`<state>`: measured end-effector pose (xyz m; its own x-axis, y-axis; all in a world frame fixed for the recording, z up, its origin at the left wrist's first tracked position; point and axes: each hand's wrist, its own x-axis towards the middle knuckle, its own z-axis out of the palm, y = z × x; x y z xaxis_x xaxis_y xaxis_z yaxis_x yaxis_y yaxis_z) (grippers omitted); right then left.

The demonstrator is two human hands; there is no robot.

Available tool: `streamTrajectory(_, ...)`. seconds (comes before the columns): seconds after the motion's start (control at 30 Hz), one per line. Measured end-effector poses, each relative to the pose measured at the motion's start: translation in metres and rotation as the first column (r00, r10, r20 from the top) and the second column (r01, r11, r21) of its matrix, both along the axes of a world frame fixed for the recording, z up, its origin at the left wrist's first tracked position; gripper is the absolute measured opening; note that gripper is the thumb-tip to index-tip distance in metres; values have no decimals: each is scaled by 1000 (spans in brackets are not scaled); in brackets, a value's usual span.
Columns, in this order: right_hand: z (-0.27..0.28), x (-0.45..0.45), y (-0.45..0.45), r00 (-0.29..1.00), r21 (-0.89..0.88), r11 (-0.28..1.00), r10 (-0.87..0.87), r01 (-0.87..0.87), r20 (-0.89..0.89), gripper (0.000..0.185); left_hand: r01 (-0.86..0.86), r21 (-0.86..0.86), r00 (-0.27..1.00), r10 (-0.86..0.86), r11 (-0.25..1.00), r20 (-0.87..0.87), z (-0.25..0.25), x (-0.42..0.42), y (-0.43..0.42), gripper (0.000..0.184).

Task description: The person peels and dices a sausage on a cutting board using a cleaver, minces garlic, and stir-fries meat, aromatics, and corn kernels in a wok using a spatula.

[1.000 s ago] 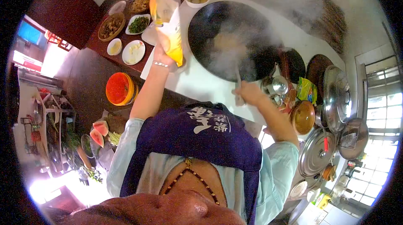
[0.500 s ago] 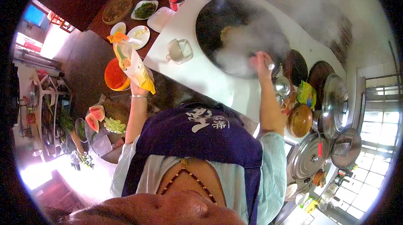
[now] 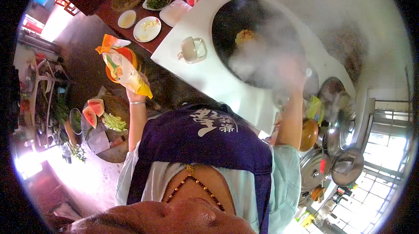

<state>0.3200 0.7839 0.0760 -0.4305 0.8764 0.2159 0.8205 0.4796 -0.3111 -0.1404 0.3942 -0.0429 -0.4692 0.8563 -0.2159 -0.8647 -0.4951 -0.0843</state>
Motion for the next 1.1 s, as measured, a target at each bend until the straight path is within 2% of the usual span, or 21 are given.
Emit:
streamTrajectory(0.03, -8, 7, 6, 977, -155, 988, -52, 19, -209, 29, -27, 23, 997, 25, 999, 77, 1, 1, 0, 36)
streamTrajectory(0.07, -17, 13, 11, 903, -291, 957, -140, 17, -407, 29, -38, 0, 997, 38, 999, 66, -2, 0, -2, 36)
streamTrajectory(0.13, -9, -3, -3, 686, -682, 731, -511, 30, -518, 30, -62, -36, 997, 63, 997, 41, -11, -3, -3, 36)
streamTrajectory(0.23, 35, -35, -36, 678, -432, 893, -241, -125, -694, 33, -47, -28, 999, 47, 998, -12, -11, -5, -7, 35)
streamTrajectory(0.33, 93, -52, -47, 737, -574, 814, -438, 84, -514, 36, -79, -95, 995, 84, 992, 45, -29, -18, -13, 35)
streamTrajectory(0.43, 8, -5, 3, 783, -527, 844, -395, 102, -480, 38, -38, 19, 998, 39, 999, -45, -31, -18, -13, 36)
streamTrajectory(0.47, -5, 3, 9, 818, -510, 855, -358, 94, -450, 39, -15, 24, 994, 17, 1000, -104, -31, -20, -12, 36)
streamTrajectory(0.53, -7, 13, 17, 897, -431, 900, -236, 58, -373, 40, 25, 35, 976, -17, 999, -218, -35, -23, -12, 36)
streamTrajectory(0.57, -4, 21, 21, 934, -366, 930, -157, 30, -322, 41, -14, 5, 989, 15, 1000, -144, -36, -25, -11, 36)
streamTrajectory(0.6, 22, 27, 12, 969, -260, 965, -43, -23, -244, 42, -51, -30, 996, 49, 998, -70, -40, -28, -11, 36)
streamTrajectory(0.67, 72, 26, -4, 972, -320, 945, -138, 71, -192, 45, -92, -58, 995, 94, 994, 39, -39, -30, -10, 36)
streamTrajectory(0.73, 107, 17, -10, 842, -620, 719, -512, 314, -169, 46, -120, -34, 986, 123, 992, 110, -25, -28, -2, 37)
streamTrajectory(0.8, 91, 18, -1, 803, -660, 690, -555, 299, -217, 44, -95, -5, 991, 95, 995, 96, -8, -24, 5, 39)
streamTrajectory(0.83, 68, 21, 5, 811, -648, 715, -527, 263, -252, 43, -81, 6, 993, 80, 997, 88, -2, -23, 6, 40)
streamTrajectory(0.9, 0, 32, 23, 856, -549, 817, -401, 175, -325, 40, -45, 25, 999, 45, 999, 15, 3, -22, 6, 42)
streamTrajectory(0.97, -65, 31, 50, 936, -438, 892, -242, 111, -257, 37, -18, 53, 1000, 19, 998, -10, 10, -22, 8, 44)
streamTrajectory(1.0, -77, 29, 57, 957, -417, 905, -190, 84, -219, 36, -12, 71, 1000, 12, 997, 5, 14, -21, 8, 45)
streamTrajectory(1.03, -70, 15, 47, 940, -404, 914, -168, 36, -298, 36, -8, 91, 1000, 6, 996, 20, 16, -21, 9, 46)
streamTrajectory(1.1, -31, -4, 27, 887, -390, 917, -115, -78, -448, 37, -5, 27, 999, 7, 1000, -53, 0, -29, 3, 46)
